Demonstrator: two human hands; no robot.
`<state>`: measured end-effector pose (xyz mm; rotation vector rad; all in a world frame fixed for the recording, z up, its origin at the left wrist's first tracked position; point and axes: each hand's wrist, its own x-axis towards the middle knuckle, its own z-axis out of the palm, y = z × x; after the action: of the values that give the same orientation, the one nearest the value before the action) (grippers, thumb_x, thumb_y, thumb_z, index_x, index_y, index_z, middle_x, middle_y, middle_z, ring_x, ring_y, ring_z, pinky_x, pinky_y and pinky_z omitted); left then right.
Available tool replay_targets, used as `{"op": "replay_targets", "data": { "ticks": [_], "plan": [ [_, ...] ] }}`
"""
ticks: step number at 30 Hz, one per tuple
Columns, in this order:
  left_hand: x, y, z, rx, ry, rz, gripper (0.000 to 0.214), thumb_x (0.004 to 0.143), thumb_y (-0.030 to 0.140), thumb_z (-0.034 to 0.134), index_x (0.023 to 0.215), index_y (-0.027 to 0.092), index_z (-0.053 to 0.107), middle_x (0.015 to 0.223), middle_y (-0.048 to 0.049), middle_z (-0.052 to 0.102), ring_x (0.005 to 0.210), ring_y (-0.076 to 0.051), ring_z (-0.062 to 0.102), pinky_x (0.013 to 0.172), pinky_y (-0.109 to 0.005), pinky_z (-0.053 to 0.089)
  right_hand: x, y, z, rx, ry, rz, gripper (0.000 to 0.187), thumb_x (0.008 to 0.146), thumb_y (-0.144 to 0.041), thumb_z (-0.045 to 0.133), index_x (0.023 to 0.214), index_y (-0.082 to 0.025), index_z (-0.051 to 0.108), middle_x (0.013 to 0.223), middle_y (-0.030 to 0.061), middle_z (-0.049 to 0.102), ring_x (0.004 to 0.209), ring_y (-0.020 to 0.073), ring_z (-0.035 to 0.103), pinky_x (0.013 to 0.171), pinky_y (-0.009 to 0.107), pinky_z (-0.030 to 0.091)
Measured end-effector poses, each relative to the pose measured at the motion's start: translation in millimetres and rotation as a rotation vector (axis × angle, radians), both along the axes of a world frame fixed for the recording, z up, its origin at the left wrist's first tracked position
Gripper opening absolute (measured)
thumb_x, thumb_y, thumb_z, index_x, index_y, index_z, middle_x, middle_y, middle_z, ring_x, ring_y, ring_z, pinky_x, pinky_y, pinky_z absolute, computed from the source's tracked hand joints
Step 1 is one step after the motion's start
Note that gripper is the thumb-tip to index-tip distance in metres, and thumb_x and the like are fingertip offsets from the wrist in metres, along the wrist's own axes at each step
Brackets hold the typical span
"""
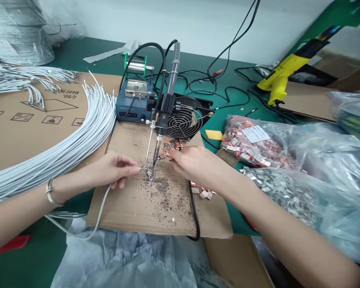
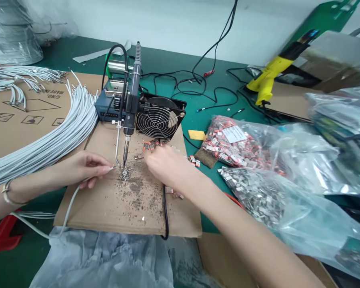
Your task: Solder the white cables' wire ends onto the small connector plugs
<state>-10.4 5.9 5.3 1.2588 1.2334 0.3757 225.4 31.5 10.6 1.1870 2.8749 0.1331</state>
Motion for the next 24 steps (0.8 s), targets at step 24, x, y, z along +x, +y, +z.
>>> {"op": "replay_targets", "data": {
  "ticks": [24],
  "plan": [
    [11.8,8.6,-10.3,-0.062,-0.162,-0.049,0.016,0.073,0.022,0.065,0.084,0.013,0.072,0.059,0.0011,0.062,0.038,-0.004,0.048,0.032,-0.012,0.04,-27.4,-34.0,-34.6,-1.36,1.463,-0.632,0.023,0.067,-0.03,0.076,0.079,-0.014,0.064,0.064,0.0016,0.071,0.055,0.0096,0.068,0.054,0.016,0.057]
  ]
}}
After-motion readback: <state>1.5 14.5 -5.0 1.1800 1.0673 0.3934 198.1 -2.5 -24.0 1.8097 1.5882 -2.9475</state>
